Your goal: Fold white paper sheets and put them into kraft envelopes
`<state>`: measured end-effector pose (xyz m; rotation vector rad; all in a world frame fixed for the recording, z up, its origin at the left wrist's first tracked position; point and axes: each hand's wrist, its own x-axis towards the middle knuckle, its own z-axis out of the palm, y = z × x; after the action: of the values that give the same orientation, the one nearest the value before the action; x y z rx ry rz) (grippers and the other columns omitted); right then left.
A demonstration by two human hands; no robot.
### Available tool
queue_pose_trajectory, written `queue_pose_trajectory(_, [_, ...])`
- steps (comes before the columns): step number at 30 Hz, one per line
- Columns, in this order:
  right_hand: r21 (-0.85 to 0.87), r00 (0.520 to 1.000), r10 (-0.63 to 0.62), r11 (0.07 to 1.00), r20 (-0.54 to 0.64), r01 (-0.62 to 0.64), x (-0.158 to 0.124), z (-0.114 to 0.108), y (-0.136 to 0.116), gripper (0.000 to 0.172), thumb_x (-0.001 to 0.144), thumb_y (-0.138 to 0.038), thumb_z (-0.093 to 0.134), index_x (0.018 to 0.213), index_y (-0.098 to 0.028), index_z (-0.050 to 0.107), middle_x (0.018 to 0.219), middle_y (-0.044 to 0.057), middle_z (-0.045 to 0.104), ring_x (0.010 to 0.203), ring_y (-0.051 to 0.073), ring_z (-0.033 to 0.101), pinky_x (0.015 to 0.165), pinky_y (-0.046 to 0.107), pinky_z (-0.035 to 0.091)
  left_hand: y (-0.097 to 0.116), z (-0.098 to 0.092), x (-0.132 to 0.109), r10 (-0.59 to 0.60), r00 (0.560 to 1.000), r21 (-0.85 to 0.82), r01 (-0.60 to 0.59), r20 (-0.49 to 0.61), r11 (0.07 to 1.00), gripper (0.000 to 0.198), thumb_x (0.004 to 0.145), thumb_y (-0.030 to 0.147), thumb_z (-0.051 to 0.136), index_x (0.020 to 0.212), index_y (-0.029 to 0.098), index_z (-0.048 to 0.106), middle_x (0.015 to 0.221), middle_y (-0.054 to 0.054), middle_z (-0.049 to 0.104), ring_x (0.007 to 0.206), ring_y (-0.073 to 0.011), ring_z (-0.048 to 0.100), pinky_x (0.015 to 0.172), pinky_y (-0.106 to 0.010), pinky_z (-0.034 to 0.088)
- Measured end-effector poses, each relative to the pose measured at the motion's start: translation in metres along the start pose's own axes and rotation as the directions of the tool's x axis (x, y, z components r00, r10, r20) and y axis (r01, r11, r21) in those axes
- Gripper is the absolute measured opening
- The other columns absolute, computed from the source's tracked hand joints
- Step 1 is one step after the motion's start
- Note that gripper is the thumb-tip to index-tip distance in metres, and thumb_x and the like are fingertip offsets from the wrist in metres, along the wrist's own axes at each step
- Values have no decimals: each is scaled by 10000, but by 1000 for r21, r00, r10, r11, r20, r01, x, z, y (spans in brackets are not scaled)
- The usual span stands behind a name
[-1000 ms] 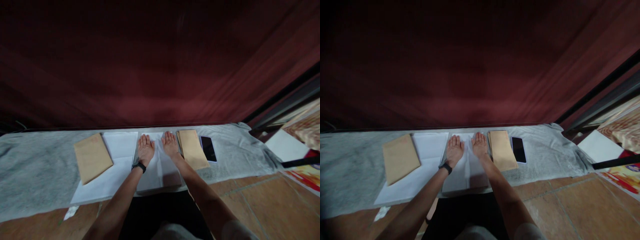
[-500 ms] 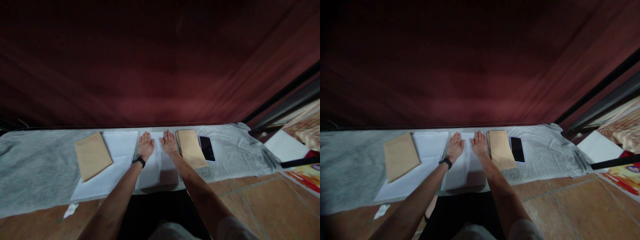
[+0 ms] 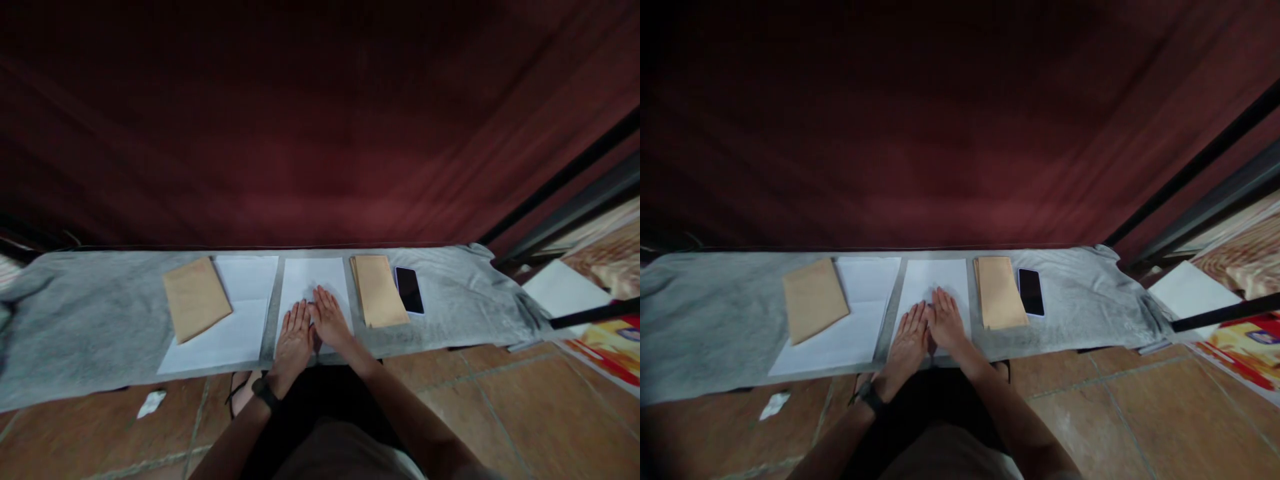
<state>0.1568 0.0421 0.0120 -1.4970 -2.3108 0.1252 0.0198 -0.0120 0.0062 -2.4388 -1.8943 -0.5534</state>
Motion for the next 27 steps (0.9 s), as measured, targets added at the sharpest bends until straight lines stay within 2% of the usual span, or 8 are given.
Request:
queue_pose_trajectory(3, [-25, 999, -47, 999, -19, 47, -48, -3, -10, 537, 1082, -345, 326, 1560, -105, 375, 1613, 136, 388, 1509, 232, 347, 1235, 453, 302, 0, -1, -13, 6, 1000, 18, -6, 18, 1000, 594, 1001, 246, 319, 1579, 108, 325, 1605, -160, 396, 1522, -263, 311, 1232, -505, 320])
queue_pose_trajectory(6, [-75, 998, -26, 997, -53, 22, -75, -12, -3, 558, 1065, -383, 409, 1561, -131, 380, 1608, 132, 399, 1502, 248, 361, 1232, 460, 302, -1, -6, -19, -23, 1000, 42, 23, 11, 999, 588, 1023, 336, 322, 1548, 77, 383, 1597, -187, 395, 1516, -277, 325, 1230, -493, 323])
queue_pose_trajectory(12, [-89, 996, 6, 996, -90, -14, -97, -27, 19, 587, 1061, -399, 410, 1574, -120, 349, 1583, 145, 441, 1477, 255, 402, 1221, 463, 321, -5, -14, -39, -48, 998, 73, 51, -42, 996, 654, 1038, 467, 312, 1510, 30, 427, 1573, -236, 413, 1489, -330, 371, 1203, -515, 355])
queue_pose_trajectory(19, [-121, 998, -23, 993, -60, 15, -123, -30, 33, 628, 1050, -371, 427, 1592, -85, 288, 1591, 174, 419, 1487, 271, 386, 1218, 473, 338, -11, -18, -72, -33, 997, 89, 39, -65, 995, 651, 1033, 448, 344, 1538, 39, 376, 1582, -227, 407, 1497, -311, 363, 1203, -499, 363])
queue_pose_trajectory(23, [-117, 998, -36, 993, -53, 30, -132, -34, 41, 639, 1035, -329, 457, 1597, -88, 270, 1592, 171, 422, 1484, 271, 388, 1219, 479, 343, -18, -21, -79, 8, 999, 116, -4, -37, 993, 602, 1038, 386, 325, 1527, 43, 404, 1566, -216, 440, 1488, -294, 385, 1201, -476, 370])
queue_pose_trajectory(27, [-77, 997, -56, 996, -46, 53, -133, -36, 47, 617, 1003, -254, 496, 1572, -83, 328, 1580, 178, 440, 1482, 284, 389, 1217, 498, 349, -25, -32, -75, 24, 999, 93, -28, 45, 995, 556, 1036, 374, 341, 1493, 89, 481, 1546, -183, 481, 1445, -310, 449, 1141, -492, 436])
